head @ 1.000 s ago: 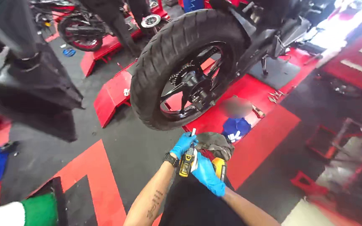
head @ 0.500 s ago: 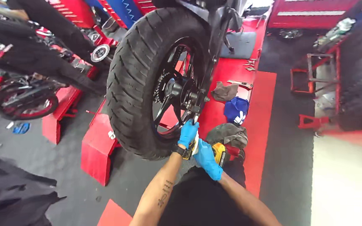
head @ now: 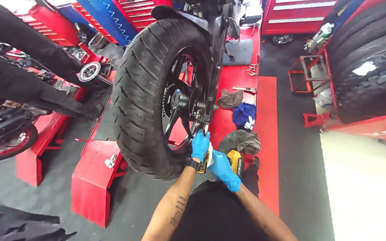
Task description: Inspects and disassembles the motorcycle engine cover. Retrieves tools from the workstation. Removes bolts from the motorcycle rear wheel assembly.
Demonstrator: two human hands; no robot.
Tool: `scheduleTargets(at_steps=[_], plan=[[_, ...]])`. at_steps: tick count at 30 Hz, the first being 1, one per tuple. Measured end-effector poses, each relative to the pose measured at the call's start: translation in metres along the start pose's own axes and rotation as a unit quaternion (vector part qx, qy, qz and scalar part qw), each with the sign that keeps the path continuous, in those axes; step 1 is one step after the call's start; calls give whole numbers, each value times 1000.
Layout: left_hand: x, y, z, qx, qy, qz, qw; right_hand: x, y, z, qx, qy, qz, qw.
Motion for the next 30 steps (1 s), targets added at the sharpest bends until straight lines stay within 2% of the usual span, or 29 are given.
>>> scheduleTargets(at_steps=[2, 5, 18, 25, 30], plan=[[-3, 4, -2, -12, 7, -19, 1000, 0, 0, 0, -19, 12, 12, 1000], [-3, 4, -3, -19, 8, -41, 999, -1, -6, -2, -3, 2, 19, 1000], [2, -1, -7, -10, 9, -47, 999, -1, -9, -10, 0, 15, 42, 999], [1, 6, -14, -15, 18, -55, 998, 7, -10, -16, 1, 36, 102, 994], [5, 2, -12, 0, 9, -61, 998, -2, -12, -12, 6, 32, 74, 997]])
Point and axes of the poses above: each hand's wrist, its own z-axis towards the middle knuckle, its own y-axis out of the back of the hand, x = y × z, the point moved 6 cm from there along z, towards the middle knuckle, and after that the axes turned 8 degrees about -x, right-handed, at the moved point
